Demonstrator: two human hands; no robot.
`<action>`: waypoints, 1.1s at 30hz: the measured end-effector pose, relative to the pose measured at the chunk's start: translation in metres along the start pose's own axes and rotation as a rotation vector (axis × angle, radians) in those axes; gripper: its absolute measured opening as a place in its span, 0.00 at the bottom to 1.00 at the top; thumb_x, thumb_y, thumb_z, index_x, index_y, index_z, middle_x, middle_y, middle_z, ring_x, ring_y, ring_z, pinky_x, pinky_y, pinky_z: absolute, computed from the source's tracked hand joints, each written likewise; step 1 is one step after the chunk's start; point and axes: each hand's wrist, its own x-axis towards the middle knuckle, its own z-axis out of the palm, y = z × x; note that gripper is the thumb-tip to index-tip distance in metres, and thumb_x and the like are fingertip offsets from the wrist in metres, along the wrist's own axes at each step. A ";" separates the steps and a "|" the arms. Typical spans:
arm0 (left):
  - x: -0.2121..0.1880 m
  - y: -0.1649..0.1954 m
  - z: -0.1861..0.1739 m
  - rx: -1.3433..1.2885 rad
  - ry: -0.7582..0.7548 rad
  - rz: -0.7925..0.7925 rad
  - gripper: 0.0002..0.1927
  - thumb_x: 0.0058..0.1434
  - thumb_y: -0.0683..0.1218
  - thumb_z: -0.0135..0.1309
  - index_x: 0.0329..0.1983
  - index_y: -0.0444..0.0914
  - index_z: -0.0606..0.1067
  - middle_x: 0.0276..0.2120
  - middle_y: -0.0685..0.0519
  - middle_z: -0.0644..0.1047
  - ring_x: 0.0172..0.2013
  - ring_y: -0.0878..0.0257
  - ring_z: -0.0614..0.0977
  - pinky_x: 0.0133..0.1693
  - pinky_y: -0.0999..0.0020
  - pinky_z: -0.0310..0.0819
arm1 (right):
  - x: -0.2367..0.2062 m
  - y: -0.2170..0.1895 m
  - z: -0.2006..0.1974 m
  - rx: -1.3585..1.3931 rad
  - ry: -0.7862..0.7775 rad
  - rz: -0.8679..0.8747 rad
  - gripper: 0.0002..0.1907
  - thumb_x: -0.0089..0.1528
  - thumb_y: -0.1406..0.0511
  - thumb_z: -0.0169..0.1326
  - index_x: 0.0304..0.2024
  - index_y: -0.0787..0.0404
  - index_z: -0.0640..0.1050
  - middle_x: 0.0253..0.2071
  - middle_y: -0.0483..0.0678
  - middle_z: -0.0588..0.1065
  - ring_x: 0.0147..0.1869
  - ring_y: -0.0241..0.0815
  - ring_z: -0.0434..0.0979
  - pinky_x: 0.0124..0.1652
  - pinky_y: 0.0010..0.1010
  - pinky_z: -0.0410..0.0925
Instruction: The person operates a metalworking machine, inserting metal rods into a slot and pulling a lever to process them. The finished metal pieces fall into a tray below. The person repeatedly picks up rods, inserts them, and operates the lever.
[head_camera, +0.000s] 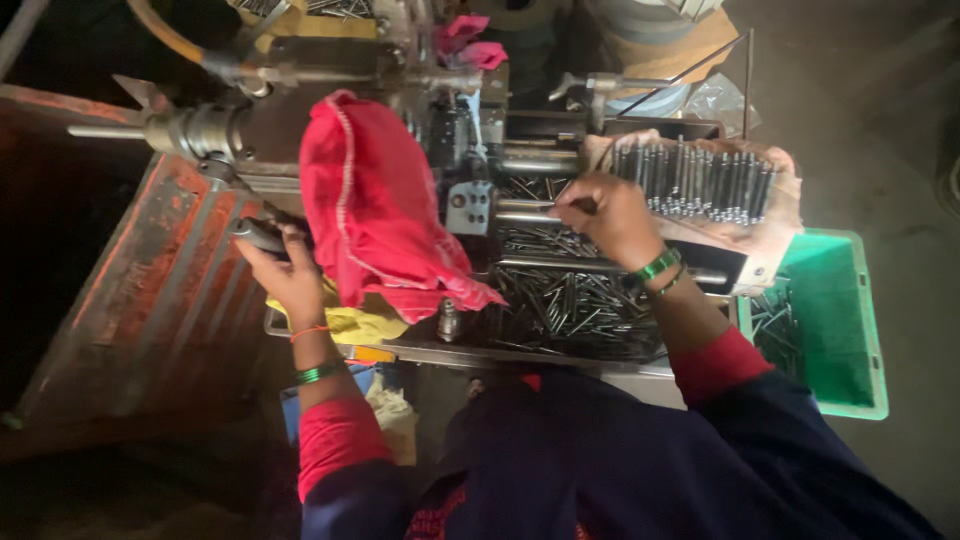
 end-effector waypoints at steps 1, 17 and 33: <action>0.002 -0.001 -0.006 0.003 -0.008 -0.006 0.32 0.75 0.40 0.54 0.75 0.30 0.52 0.53 0.49 0.75 0.50 0.63 0.77 0.56 0.69 0.73 | 0.007 -0.002 0.009 0.069 0.005 -0.060 0.07 0.61 0.67 0.66 0.40 0.60 0.82 0.39 0.47 0.81 0.41 0.37 0.81 0.42 0.27 0.73; 0.039 -0.037 -0.095 0.119 -0.072 -0.021 0.17 0.75 0.45 0.54 0.58 0.32 0.64 0.42 0.46 0.79 0.43 0.61 0.79 0.50 0.66 0.74 | 0.091 -0.050 0.147 0.420 0.054 -0.113 0.07 0.70 0.67 0.56 0.44 0.63 0.82 0.39 0.46 0.81 0.42 0.33 0.78 0.44 0.27 0.70; 0.057 -0.066 -0.124 0.053 -0.122 -0.087 0.24 0.74 0.44 0.54 0.65 0.29 0.59 0.46 0.47 0.78 0.44 0.63 0.79 0.45 0.70 0.74 | 0.140 -0.089 0.165 0.030 -0.226 -0.324 0.11 0.67 0.61 0.57 0.46 0.61 0.81 0.37 0.52 0.79 0.36 0.47 0.79 0.39 0.37 0.70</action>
